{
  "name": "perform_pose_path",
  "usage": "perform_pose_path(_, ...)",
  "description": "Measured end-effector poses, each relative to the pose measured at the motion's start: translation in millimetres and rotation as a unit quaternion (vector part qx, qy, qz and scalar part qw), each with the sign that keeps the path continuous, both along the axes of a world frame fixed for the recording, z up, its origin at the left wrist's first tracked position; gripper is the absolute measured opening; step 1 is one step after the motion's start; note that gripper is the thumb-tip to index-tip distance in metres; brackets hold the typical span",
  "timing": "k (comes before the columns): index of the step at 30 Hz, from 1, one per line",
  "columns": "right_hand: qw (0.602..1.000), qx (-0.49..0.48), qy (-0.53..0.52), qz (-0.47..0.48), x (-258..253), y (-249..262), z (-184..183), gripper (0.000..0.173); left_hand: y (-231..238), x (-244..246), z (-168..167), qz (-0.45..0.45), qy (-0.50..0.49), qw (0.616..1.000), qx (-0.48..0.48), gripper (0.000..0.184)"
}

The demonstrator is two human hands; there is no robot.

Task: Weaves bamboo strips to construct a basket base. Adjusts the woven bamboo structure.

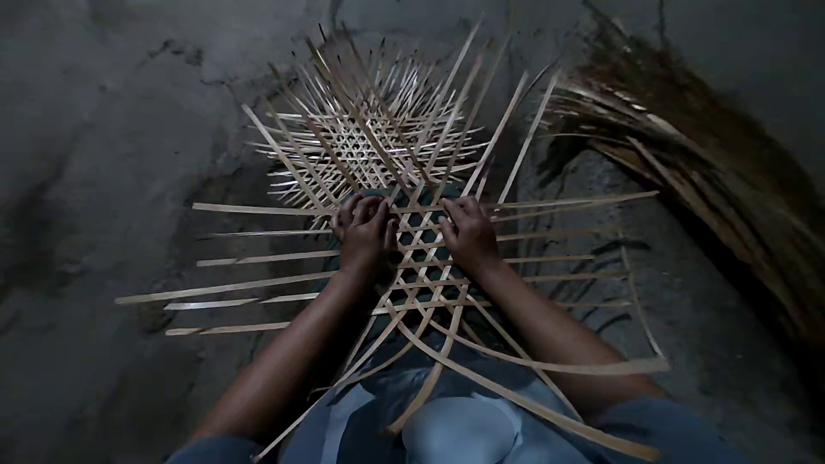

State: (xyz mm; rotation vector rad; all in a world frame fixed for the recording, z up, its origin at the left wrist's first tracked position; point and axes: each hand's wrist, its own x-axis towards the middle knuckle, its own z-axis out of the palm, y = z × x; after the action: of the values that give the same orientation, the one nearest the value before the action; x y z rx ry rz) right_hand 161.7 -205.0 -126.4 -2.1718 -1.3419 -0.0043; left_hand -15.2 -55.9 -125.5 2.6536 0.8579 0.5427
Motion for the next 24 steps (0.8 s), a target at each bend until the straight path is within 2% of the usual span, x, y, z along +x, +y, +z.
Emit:
perform_pose_path(3, 0.988, 0.046, 0.143, -0.034, 2, -14, 22, 0.035, 1, -10, 9, 0.026, -0.11, 0.992, -0.056, 0.043)
perform_pose_path(4, 0.968, 0.075, 0.231, -0.071, 1, -23, 33, 0.033, 0, -15, 14, 0.053, -0.168, 0.979, -0.101, 0.043)
perform_pose_path(5, 0.928, 0.13, 0.33, -0.113, 2, -29, 39, 0.033, 2, -21, 17, 0.09, -0.236, 0.953, -0.169, 0.041)
perform_pose_path(6, 0.869, 0.205, 0.423, -0.156, 3, -32, 41, 0.033, 4, -26, 21, 0.133, -0.306, 0.909, -0.252, 0.038)
perform_pose_path(7, 0.792, 0.28, 0.502, -0.207, 4, -32, 40, 0.033, 7, -31, 24, 0.174, -0.366, 0.846, -0.347, 0.037)
perform_pose_path(9, 0.64, 0.359, 0.606, -0.306, 8, -28, 33, 0.031, 20, -35, 24, 0.275, -0.43, 0.699, -0.501, 0.031)
perform_pose_path(10, 0.595, 0.366, 0.631, -0.337, 11, -26, 26, 0.028, 28, -36, 23, 0.306, -0.434, 0.644, -0.551, 0.029)
perform_pose_path(11, 0.577, 0.353, 0.649, -0.349, 14, -25, 22, 0.022, 36, -36, 22, 0.319, -0.424, 0.61, -0.589, 0.029)
perform_pose_path(12, 0.579, 0.323, 0.663, -0.347, 17, -24, 20, 0.021, 42, -37, 24, 0.317, -0.401, 0.592, -0.623, 0.034)
perform_pose_path(14, 0.618, 0.247, 0.673, -0.323, 27, -23, 19, 0.02, 54, -38, 30, 0.317, -0.337, 0.589, -0.663, 0.04)
perform_pose_path(16, 0.653, 0.201, 0.682, -0.259, 36, -25, 22, 0.019, 68, -41, 33, 0.304, -0.287, 0.584, -0.696, 0.033)
perform_pose_path(17, 0.661, 0.198, 0.691, -0.218, 39, -28, 23, 0.025, 74, -42, 34, 0.293, -0.274, 0.576, -0.712, 0.024)
perform_pose_path(20, 0.671, 0.201, 0.706, -0.107, 45, -37, 20, 0.032, 84, -47, 31, 0.273, -0.281, 0.538, -0.747, 0.014)
perform_pose_path(22, 0.664, 0.217, 0.712, -0.071, 45, -41, 13, 0.031, 81, -50, 23, 0.26, -0.303, 0.534, -0.746, 0.014)
perform_pose_path(24, 0.66, 0.242, 0.706, -0.084, 40, -40, 11, 0.032, 73, -49, 16, 0.265, -0.33, 0.543, -0.725, 0.01)
